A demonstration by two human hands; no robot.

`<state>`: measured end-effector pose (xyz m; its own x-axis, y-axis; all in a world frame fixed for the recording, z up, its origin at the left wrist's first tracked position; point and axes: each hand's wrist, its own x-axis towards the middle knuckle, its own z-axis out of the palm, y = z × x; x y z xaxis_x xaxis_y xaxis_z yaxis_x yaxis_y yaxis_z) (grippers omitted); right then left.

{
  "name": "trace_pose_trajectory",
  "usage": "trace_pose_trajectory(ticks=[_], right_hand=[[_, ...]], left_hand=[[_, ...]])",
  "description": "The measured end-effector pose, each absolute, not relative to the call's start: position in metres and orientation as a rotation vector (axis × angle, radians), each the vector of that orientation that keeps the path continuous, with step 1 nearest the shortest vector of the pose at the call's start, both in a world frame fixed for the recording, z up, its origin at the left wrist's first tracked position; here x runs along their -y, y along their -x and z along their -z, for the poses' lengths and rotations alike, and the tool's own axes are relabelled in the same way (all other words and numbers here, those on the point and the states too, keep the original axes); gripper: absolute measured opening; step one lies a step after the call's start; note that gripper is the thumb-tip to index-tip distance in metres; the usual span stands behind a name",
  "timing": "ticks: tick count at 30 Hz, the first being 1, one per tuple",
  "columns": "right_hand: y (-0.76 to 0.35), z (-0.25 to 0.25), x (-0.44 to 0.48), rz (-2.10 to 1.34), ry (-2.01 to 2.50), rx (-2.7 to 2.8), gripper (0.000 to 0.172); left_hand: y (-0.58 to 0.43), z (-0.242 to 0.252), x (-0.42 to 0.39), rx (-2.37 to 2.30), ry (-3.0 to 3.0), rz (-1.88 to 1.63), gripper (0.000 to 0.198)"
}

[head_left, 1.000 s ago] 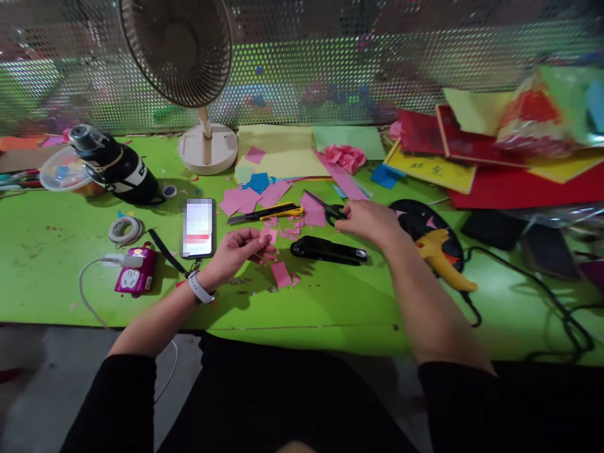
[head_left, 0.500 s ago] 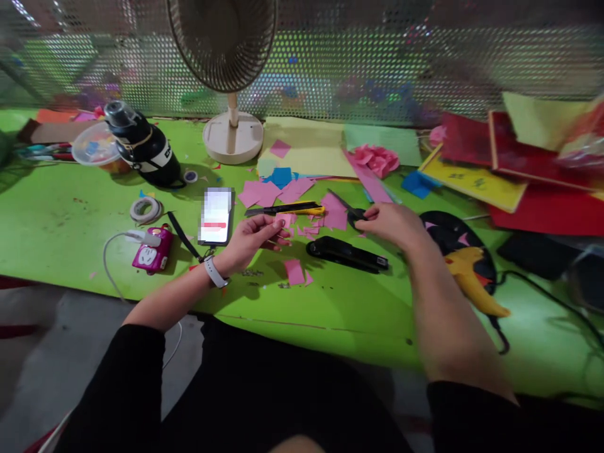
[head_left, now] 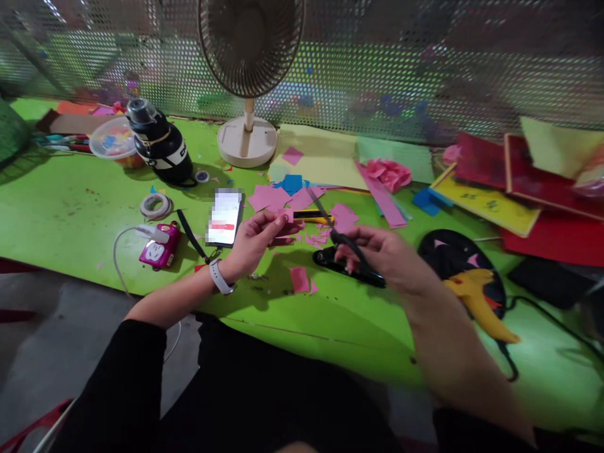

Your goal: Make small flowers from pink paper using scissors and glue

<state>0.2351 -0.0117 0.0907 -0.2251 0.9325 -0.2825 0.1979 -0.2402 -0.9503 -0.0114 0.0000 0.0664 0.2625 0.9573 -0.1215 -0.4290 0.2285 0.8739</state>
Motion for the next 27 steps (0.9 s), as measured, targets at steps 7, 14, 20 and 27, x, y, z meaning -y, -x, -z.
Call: trace_pose_trajectory(ticks=[7, 14, 20, 27], right_hand=[[-0.199, -0.08, 0.029, -1.665, 1.35, 1.499, 0.043], [-0.195, -0.074, 0.03, -1.658, 1.301, 1.538, 0.041], [-0.191, -0.074, 0.031, -1.604, 1.3, 1.584, 0.038], [-0.191, -0.067, 0.032, -1.463, 1.338, 1.676, 0.037]], left_hand=[[0.009, -0.071, 0.007, -0.755, -0.768, -1.115, 0.031], [0.007, -0.072, 0.009, -0.743, -0.685, -1.09, 0.034], [0.007, -0.07, 0.009, -0.743, -0.646, -1.098, 0.033], [0.005, -0.068, 0.01, -0.789, -0.622, -1.084, 0.033]])
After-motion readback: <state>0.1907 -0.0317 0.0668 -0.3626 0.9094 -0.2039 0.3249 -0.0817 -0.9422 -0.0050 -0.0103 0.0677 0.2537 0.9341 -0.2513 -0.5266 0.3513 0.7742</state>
